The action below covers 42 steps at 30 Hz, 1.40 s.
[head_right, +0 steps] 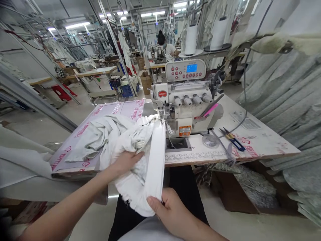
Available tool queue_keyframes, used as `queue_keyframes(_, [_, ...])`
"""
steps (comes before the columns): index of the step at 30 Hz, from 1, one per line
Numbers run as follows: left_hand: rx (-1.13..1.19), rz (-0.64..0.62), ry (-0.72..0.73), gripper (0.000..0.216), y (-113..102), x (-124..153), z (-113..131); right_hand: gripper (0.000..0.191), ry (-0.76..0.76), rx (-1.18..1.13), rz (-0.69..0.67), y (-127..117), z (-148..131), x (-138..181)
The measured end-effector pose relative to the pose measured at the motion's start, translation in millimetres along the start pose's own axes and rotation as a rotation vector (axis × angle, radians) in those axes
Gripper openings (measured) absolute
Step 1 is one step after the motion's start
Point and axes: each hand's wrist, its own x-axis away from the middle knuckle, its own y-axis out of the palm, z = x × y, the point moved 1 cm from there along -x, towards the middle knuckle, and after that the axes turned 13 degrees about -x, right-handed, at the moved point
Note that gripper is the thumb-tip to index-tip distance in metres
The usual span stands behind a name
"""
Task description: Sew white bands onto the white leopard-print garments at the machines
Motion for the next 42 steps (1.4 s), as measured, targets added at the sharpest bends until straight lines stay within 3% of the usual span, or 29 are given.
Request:
queue_keyframes(3, [0.21, -0.095, 0.002, 0.041, -29, 10, -3, 0.045, 0.01, -0.027, -0.017, -1, -1, -3])
queue_keyframes(6, [0.278, 0.026, 0.059, 0.036, -48, 11, 3, 0.045, 0.048, -0.073, 0.005, -7, 3, -8])
queue_keyframes(12, [0.196, 0.344, 0.094, 0.031, -48, -20, 14, 0.041, 0.023, -0.044, 0.06, -30, -2, -32])
queue_keyframes(23, [0.07, 0.58, 0.134, 0.028, -67, -90, 18, 0.039, -0.027, -0.028, 0.088, -68, -30, -85])
queue_keyframes(27, [-0.131, 0.834, 0.225, 0.016, -59, -77, 29, 0.038, -0.046, -0.037, 0.108, -82, -39, -106])
queue_keyframes(28, [-0.187, 0.821, 0.299, 0.014, -52, -68, 32, 0.038, -0.048, -0.044, 0.113, -85, -41, -110])
queue_keyframes(29, [-0.225, 0.727, 0.385, 0.014, -43, -57, 36, 0.039, -0.047, -0.051, 0.112, -88, -44, -114])
queue_keyframes(31, [-0.213, 0.349, 0.507, 0.02, -25, -41, 40, 0.04, -0.031, -0.062, 0.106, -92, -49, -117])
queue_keyframes(33, [-0.102, -0.052, 0.497, 0.028, -14, -33, 42, 0.04, -0.011, -0.07, 0.096, -96, -53, -117])
queue_keyframes(35, [0.02, -0.262, 0.425, 0.031, -13, -30, 43, 0.04, -0.004, -0.084, 0.095, -98, -55, -116])
queue_keyframes(36, [0.045, -0.283, 0.408, 0.032, -16, -28, 43, 0.039, -0.001, -0.096, 0.096, -99, -56, -115])
queue_keyframes(40, [-0.162, -0.066, 0.496, 0.032, -23, 0, 40, 0.038, 0.005, -0.143, 0.1, -96, -51, -113])
queue_keyframes(42, [-0.241, -0.06, 0.481, 0.029, -17, 14, 33, 0.038, -0.002, -0.161, 0.115, -93, -47, -113])
